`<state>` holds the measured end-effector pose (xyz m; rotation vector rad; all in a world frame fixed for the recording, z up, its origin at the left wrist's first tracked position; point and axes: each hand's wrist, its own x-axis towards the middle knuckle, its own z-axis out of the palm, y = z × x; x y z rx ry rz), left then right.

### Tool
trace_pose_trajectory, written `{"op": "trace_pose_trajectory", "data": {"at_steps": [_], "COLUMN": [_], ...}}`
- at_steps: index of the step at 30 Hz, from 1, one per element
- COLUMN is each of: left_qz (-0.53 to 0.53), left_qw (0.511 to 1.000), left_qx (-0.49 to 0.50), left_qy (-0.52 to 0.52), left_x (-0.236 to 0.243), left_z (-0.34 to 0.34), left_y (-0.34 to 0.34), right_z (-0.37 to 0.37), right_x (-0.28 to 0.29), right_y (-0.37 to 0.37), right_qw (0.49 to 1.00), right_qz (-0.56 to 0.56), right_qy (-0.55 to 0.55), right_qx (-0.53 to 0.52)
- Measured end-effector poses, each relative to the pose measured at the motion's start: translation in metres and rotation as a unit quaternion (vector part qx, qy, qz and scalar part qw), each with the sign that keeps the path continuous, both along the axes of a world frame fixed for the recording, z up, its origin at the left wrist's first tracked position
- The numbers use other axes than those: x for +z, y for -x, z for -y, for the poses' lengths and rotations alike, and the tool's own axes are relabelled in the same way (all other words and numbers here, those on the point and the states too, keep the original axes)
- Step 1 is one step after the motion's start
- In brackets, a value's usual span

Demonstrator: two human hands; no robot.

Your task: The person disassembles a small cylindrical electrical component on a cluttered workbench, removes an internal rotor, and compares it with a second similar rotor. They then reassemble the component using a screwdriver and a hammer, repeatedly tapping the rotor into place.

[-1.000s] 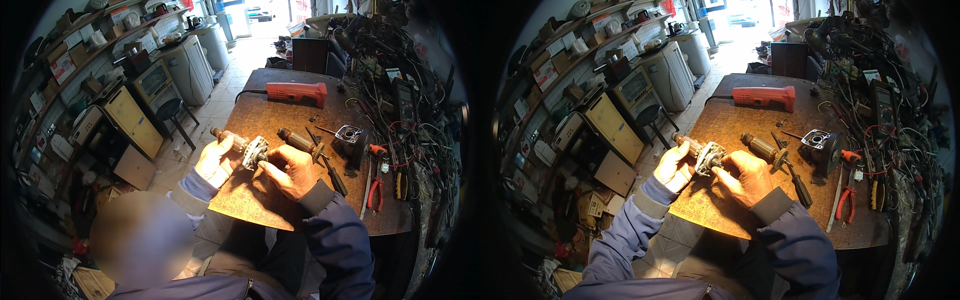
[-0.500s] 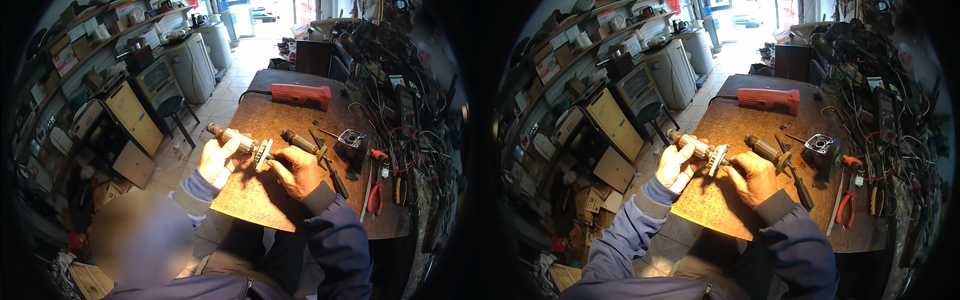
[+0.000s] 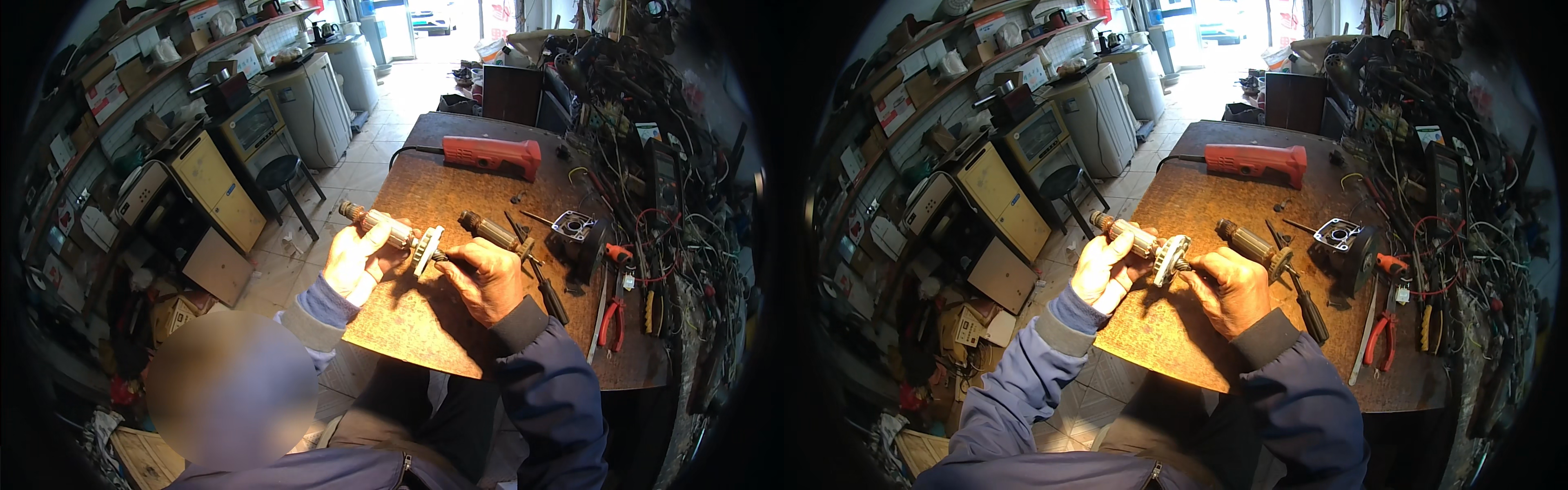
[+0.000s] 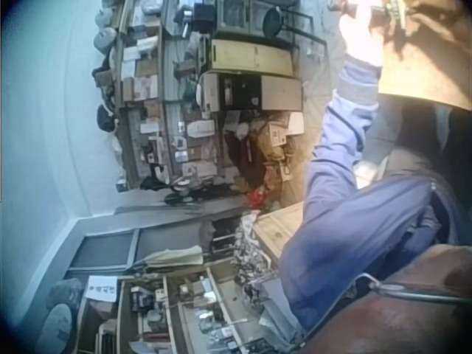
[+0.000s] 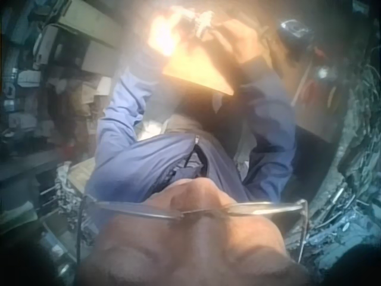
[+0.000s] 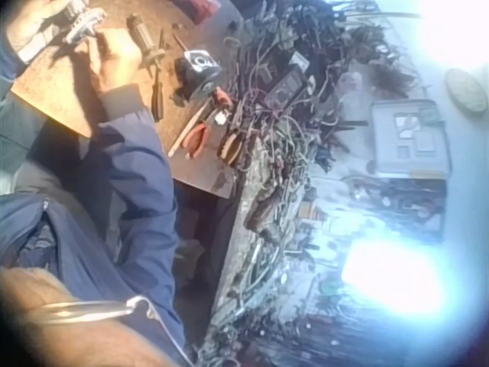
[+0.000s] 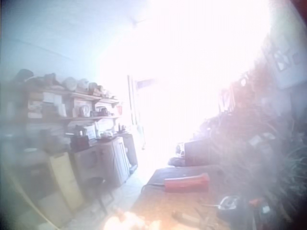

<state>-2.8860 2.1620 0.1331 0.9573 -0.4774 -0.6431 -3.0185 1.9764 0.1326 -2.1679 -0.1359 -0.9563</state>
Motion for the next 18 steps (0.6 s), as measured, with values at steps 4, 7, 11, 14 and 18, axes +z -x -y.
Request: {"op": "trace_pose_trajectory", "data": {"at_steps": [4, 7, 11, 14, 18], "left_qz": [-0.005, 0.009, 0.039, 0.069, 0.091], "left_qw": [1.0, 1.0, 0.999, 0.998, 0.996], "left_qx": [-0.002, 0.004, 0.004, 0.008, 0.005], "left_qy": [0.007, 0.001, -0.004, -0.013, -0.005], "left_x": [-0.003, -0.003, 0.0, 0.007, 0.004], "left_z": [0.0, 0.001, 0.002, 0.002, 0.001], "left_y": [-0.002, -0.002, 0.001, 0.007, 0.007], "right_z": [-0.001, 0.001, 0.002, 0.0, 0.0], "right_x": [0.001, -0.002, -0.003, -0.004, -0.007], "right_y": [0.001, 0.0, 0.0, -0.002, -0.005], "right_qw": [1.0, 1.0, 0.998, 0.997, 0.997], "right_qz": [-0.006, -0.012, -0.053, -0.057, -0.063], "right_qy": [-0.01, -0.008, -0.019, -0.043, -0.029], "right_qx": [0.006, 0.009, 0.003, 0.019, 0.019]}}
